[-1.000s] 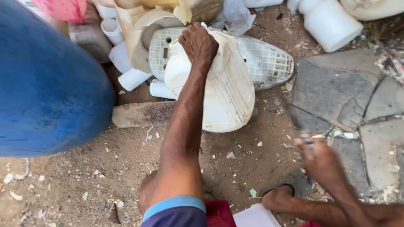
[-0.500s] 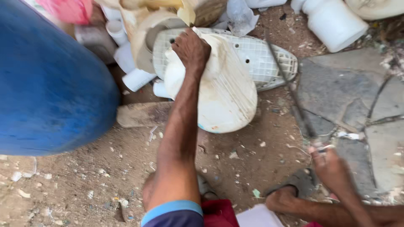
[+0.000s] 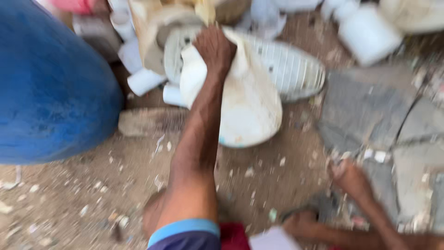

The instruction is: The person uses a long knife to cut a white plastic container into smaller pieces. They repeatedly stab and slice the container, separating the top and sides, then continue cutting the remaining sections into strips.

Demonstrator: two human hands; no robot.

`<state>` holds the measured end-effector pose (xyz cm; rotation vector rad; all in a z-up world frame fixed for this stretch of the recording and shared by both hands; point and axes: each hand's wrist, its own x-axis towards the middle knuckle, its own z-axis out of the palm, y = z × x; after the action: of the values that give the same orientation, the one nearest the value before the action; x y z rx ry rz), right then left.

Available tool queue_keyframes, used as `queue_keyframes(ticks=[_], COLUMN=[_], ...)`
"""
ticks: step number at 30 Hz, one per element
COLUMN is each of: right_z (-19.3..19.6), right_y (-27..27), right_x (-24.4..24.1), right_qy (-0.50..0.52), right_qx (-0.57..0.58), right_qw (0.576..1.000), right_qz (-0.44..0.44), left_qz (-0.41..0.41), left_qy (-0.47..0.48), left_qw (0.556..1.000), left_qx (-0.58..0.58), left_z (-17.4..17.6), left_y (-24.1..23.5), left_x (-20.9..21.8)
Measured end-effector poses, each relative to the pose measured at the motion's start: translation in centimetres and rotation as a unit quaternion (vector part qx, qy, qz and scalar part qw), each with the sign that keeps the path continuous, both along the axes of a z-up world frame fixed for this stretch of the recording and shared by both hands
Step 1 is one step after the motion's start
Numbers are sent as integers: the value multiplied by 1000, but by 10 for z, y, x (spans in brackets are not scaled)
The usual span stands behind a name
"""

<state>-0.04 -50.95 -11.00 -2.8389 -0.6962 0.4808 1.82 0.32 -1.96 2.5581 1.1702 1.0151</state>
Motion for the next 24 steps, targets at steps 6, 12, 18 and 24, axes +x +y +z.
queue_keyframes(ticks=[6,12,18,24], right_z=[88,34,-17,6], right_y=[3,-8,-26,-38], right_x=[-20,-71,-92,-125], right_qy=[8,140,76,184], right_qx=[413,385,3,50], right_qw=[911,912,997,980], right_qz=[19,-3,-17,-60], left_qz=[-48,-143,-169,-192], left_qy=[22,8,-57,-52], left_qw=[998,986,976,978], left_qx=[33,80,123,-55], left_z=[4,3,2,28], left_y=[10,-4,-19,-21], left_x=[-16,-63,-74,-83])
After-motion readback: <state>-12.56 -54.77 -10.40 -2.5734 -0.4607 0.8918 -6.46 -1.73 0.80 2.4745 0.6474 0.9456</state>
